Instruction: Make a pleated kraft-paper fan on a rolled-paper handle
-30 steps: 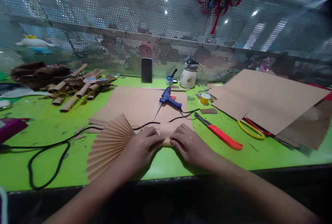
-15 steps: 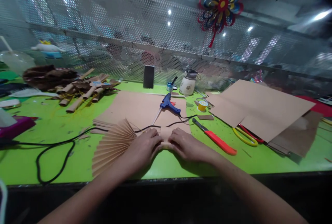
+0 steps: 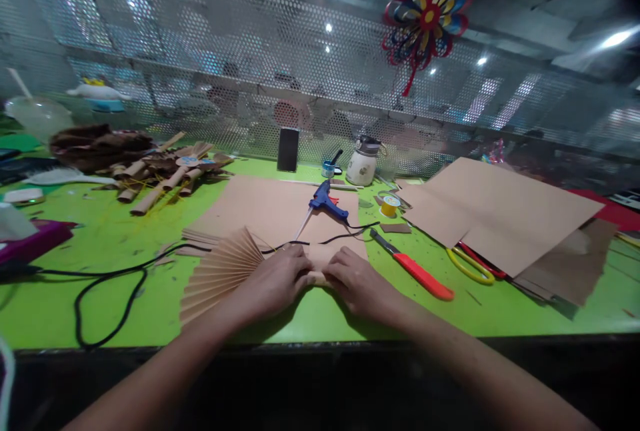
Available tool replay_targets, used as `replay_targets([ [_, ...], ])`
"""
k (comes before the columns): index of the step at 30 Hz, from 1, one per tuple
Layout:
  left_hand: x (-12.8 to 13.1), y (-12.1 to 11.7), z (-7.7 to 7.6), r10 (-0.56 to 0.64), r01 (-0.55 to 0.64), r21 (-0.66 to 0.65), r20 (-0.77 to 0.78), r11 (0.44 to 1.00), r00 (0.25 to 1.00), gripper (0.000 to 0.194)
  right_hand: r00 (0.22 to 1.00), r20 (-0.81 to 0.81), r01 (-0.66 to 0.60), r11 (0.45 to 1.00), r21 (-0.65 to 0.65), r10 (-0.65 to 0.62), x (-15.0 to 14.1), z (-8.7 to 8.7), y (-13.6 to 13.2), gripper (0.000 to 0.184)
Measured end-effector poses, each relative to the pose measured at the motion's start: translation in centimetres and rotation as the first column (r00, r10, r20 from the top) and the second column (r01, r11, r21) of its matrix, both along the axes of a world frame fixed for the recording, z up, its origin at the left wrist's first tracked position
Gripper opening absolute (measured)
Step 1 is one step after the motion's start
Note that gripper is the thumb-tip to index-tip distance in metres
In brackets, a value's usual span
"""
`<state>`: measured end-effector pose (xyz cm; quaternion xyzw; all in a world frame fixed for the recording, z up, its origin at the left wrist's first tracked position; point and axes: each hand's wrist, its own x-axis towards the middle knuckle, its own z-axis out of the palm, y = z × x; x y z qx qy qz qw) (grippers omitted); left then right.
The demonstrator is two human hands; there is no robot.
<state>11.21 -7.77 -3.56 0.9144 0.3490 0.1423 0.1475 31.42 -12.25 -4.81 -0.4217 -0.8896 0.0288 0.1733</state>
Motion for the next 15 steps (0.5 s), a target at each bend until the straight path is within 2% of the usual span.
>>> replay_targets([
  [4, 0.2, -0.1, 0.1, 0.016, -0.016, 0.007, -0.017, 1.000, 1.000, 0.032, 0.998, 0.061, -0.008, 1.000, -0.024, 0.009, 0.4, -0.1, 0.7, 0.012],
  [11, 0.4, -1.7, -0.2, 0.045, -0.039, 0.195, -0.028, 0.980, 0.999, 0.020, 0.998, 0.056, 0.015, 0.999, -0.046, -0.012, 0.5, 0.4, 0.9, 0.020],
  [15, 0.5, -1.5, -0.7, 0.018, -0.004, 0.254, -0.053, 0.967, 0.998, 0.017, 1.000, 0.017, 0.028, 0.997, -0.071, -0.026, 0.6, 0.4, 0.8, 0.023],
])
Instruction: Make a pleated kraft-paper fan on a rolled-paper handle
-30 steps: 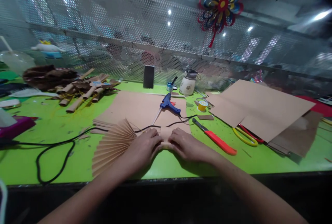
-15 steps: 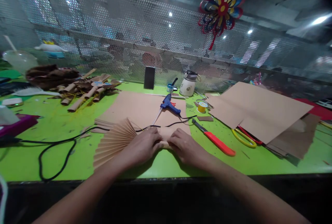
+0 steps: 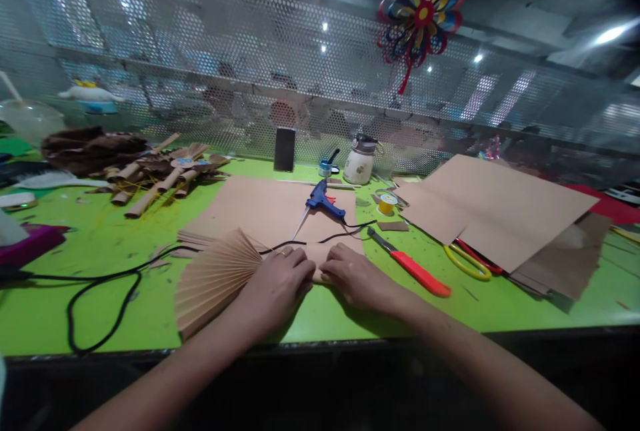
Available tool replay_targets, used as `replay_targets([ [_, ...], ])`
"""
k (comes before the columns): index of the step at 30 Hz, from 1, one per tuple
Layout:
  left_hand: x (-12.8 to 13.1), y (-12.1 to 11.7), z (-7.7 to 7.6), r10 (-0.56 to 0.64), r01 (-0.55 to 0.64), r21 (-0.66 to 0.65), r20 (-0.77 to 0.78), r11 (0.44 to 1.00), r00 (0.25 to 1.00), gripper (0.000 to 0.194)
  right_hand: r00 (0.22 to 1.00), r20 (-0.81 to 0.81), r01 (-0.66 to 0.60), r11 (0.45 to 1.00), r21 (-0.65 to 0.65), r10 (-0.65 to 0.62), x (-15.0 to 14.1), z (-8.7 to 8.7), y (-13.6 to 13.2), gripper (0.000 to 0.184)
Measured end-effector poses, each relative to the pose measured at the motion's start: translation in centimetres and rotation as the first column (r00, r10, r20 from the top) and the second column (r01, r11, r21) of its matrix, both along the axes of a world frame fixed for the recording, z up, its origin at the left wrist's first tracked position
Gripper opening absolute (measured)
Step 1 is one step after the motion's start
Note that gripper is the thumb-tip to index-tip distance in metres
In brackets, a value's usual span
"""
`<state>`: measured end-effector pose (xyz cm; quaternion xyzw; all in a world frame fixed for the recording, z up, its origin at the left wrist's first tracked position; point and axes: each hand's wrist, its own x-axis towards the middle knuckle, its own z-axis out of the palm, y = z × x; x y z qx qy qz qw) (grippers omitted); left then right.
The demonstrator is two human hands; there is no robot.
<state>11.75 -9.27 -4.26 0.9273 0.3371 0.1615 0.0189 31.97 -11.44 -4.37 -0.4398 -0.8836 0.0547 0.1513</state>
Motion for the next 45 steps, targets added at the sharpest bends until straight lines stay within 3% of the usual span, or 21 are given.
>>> replay_targets([
  [5, 0.2, 0.7, -0.2, 0.000, 0.000, 0.005, -0.014, 1.000, 1.000, 0.023, 0.990, -0.132, 0.045, 0.999, -0.006, -0.045, 0.1, -0.3, -0.1, 0.015],
  [9, 0.3, 0.8, 0.1, 0.015, -0.015, 0.006, -0.035, 1.000, 0.999, 0.024, 0.978, -0.207, 0.051, 0.994, 0.095, -0.030, 0.4, -0.5, -0.5, 0.010],
  [12, 0.2, 0.7, -0.1, 0.022, -0.022, 0.001, -0.004, 1.000, 1.000, 0.026, 0.983, -0.181, 0.004, 0.988, 0.157, 0.025, 0.5, -0.7, -0.8, 0.014],
  [22, 0.1, 1.0, -1.0, 0.020, -0.019, -0.019, 0.059, 1.000, 0.998, 0.025, 0.999, -0.003, -0.052, 0.993, 0.102, 0.052, 0.6, -0.4, 0.2, 0.022],
  [32, 0.3, 1.0, -0.3, 0.000, 0.003, 0.061, -0.052, 0.998, 0.999, 0.016, 0.995, -0.070, -0.076, 0.997, -0.005, 0.075, 1.4, 0.4, 0.7, 0.022],
  [39, 0.4, 0.9, -0.1, 0.033, -0.030, 0.060, -0.051, 0.998, 0.998, 0.017, 0.992, -0.099, -0.064, 0.989, 0.136, 0.077, 0.5, 0.0, 0.0, 0.017],
  [45, 0.5, 0.7, -0.5, 0.066, -0.062, 0.099, -0.039, 0.993, 0.997, 0.020, 0.992, -0.050, -0.111, 0.988, 0.105, 0.117, 0.6, -0.8, 1.3, 0.018],
])
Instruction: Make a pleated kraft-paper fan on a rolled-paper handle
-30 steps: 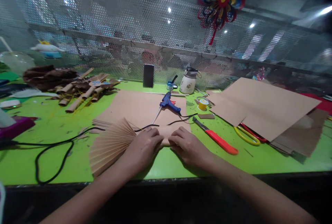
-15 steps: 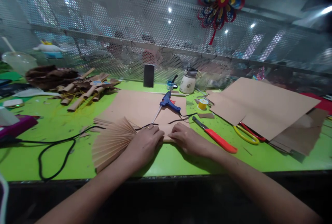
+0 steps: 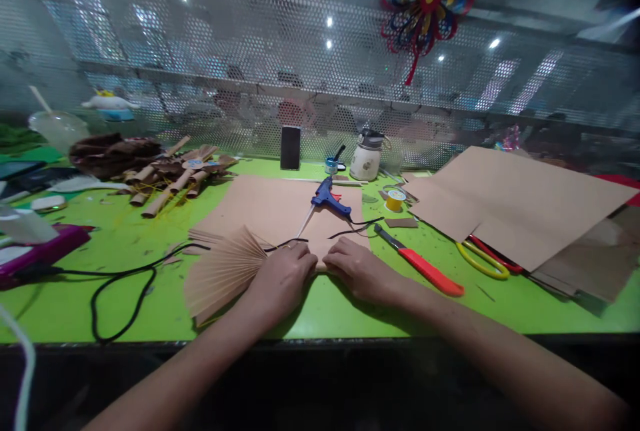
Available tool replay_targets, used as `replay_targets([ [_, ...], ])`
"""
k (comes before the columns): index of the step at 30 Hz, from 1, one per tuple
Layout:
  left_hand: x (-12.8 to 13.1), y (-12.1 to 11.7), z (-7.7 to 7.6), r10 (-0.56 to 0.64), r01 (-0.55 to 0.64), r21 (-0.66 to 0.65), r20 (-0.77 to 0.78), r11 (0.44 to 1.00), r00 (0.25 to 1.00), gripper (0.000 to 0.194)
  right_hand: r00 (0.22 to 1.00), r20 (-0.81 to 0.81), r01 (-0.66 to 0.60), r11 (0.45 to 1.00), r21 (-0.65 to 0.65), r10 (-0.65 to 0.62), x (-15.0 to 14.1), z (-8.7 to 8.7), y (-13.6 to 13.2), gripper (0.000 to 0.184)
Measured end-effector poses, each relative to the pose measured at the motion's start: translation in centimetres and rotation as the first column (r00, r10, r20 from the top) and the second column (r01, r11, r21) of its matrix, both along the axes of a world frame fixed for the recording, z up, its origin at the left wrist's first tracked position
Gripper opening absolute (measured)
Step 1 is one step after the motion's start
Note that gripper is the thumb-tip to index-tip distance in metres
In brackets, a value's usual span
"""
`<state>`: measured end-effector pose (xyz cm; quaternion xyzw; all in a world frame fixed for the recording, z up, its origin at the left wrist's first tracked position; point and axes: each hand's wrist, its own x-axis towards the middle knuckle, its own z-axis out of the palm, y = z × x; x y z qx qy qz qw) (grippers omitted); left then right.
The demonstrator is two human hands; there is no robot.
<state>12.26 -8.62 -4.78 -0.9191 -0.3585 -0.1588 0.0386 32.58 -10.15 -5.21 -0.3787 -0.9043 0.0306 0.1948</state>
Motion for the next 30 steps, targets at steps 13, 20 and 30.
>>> replay_targets([
  [13, 0.3, 0.1, 0.8, -0.018, 0.019, 0.009, -0.090, 1.000, 0.996, 0.017, 0.998, -0.036, 0.055, 0.997, 0.057, -0.053, -0.2, 0.0, -0.4, 0.024],
  [20, 0.3, 0.4, 1.4, -0.009, 0.005, -0.069, -0.058, 0.998, 0.998, 0.024, 0.994, -0.084, 0.078, 0.993, 0.090, -0.070, 0.0, -0.8, -0.6, 0.009],
  [30, 0.0, 1.6, 1.9, -0.029, 0.020, -0.161, -0.051, 0.987, 0.998, 0.031, 0.997, 0.039, 0.068, 0.992, 0.104, -0.072, 0.4, -0.4, 0.2, 0.023],
])
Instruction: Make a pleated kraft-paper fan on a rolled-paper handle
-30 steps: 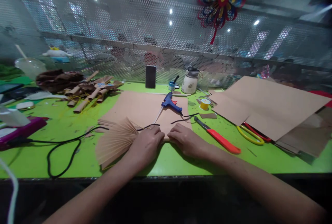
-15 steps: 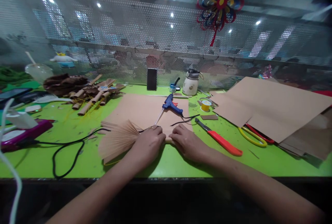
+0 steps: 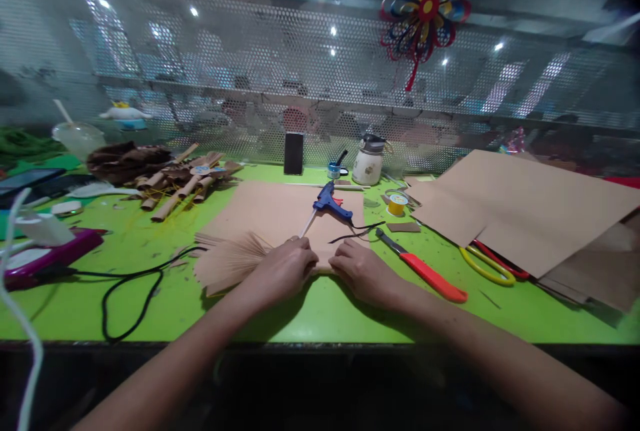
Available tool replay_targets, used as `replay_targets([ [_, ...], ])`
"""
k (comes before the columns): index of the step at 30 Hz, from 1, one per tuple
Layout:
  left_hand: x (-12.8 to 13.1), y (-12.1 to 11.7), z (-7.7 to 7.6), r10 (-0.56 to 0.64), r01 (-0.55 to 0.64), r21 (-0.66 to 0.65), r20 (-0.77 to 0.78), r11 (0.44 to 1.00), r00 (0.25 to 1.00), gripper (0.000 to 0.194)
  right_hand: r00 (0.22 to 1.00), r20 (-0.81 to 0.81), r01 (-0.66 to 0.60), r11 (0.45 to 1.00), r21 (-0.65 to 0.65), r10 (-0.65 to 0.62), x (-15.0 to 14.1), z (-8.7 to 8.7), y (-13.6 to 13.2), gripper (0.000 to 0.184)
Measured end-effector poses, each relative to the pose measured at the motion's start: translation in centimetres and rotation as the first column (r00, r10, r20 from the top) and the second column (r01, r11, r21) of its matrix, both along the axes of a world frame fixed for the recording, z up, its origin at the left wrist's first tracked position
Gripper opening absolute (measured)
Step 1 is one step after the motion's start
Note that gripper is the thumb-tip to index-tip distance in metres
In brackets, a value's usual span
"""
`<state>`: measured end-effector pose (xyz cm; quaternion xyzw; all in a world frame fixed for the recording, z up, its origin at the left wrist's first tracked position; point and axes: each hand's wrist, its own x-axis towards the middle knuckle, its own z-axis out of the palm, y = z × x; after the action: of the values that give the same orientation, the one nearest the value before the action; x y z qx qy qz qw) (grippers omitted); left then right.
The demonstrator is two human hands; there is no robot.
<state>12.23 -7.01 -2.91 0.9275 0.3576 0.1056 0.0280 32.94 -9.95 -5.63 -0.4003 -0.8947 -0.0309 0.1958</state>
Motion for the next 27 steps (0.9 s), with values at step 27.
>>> replay_targets([
  [27, 1.4, 1.7, 1.6, -0.025, 0.022, -0.034, -0.072, 0.999, 0.997, 0.023, 0.992, 0.126, 0.011, 0.989, 0.145, -0.029, -1.0, -0.5, 0.5, 0.011],
])
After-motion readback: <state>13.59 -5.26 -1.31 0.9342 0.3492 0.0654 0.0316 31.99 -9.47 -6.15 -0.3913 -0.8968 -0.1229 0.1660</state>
